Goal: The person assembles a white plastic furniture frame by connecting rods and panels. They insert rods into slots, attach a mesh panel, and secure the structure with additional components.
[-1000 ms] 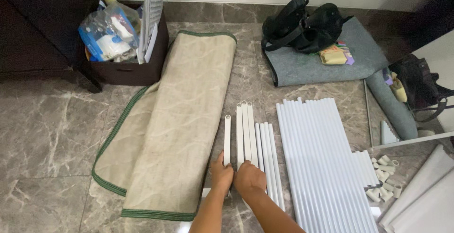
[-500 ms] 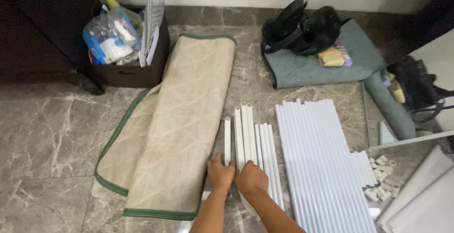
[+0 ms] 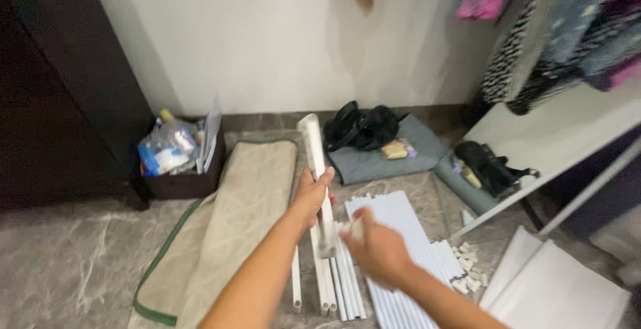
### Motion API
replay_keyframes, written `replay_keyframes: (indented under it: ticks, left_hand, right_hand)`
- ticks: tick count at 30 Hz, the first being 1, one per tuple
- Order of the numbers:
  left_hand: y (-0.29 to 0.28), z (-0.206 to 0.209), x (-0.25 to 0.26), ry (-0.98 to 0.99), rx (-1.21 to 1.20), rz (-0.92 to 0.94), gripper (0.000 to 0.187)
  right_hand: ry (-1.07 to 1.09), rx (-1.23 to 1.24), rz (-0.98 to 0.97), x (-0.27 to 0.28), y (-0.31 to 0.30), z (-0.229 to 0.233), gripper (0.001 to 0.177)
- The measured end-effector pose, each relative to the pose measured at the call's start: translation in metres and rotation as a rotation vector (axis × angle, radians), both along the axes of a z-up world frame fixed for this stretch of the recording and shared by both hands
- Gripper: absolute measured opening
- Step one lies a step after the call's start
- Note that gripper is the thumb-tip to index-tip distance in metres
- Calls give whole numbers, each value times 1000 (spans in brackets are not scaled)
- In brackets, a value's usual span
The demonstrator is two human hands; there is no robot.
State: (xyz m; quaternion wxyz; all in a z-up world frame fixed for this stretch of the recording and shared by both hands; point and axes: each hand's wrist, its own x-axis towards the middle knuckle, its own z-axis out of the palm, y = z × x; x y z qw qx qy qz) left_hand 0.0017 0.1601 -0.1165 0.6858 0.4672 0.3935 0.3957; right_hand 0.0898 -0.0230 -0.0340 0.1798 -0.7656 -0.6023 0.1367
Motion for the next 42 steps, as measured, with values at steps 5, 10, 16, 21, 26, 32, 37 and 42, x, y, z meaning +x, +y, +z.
replay_keyframes:
  ticks: [5,10,16,21,26,32,37,42]
  left_hand:
    - [-59,96,5,32,-13,-248,38]
    - [-125,144,16,91,232,-295,35]
    - [-168,161,34,256,433,-377,32]
    - [-185,172,49,319,390,-491,28]
    - [-183,170,49,357,400,-503,29]
    - [-171,172,30,418,439,-362,29]
    - [-164,176,21,504,455,-334,31]
    - [-159,174,14,598,561,-273,34]
  right_hand:
    - [455,491,-150,52,-17,74,38]
    - [544,686,-205,65,-37,92,25]
    - [138,898,-92,94,-39,75,22]
    - [257,926,-219,129,-37,81,20]
    - [592,778,-418,135,-29,81,24]
    - [100,925,-82,119,-32,85,23]
    - [251,911,-119,105,-40,100,26]
    - [270,879,-58,90,-41,109,39]
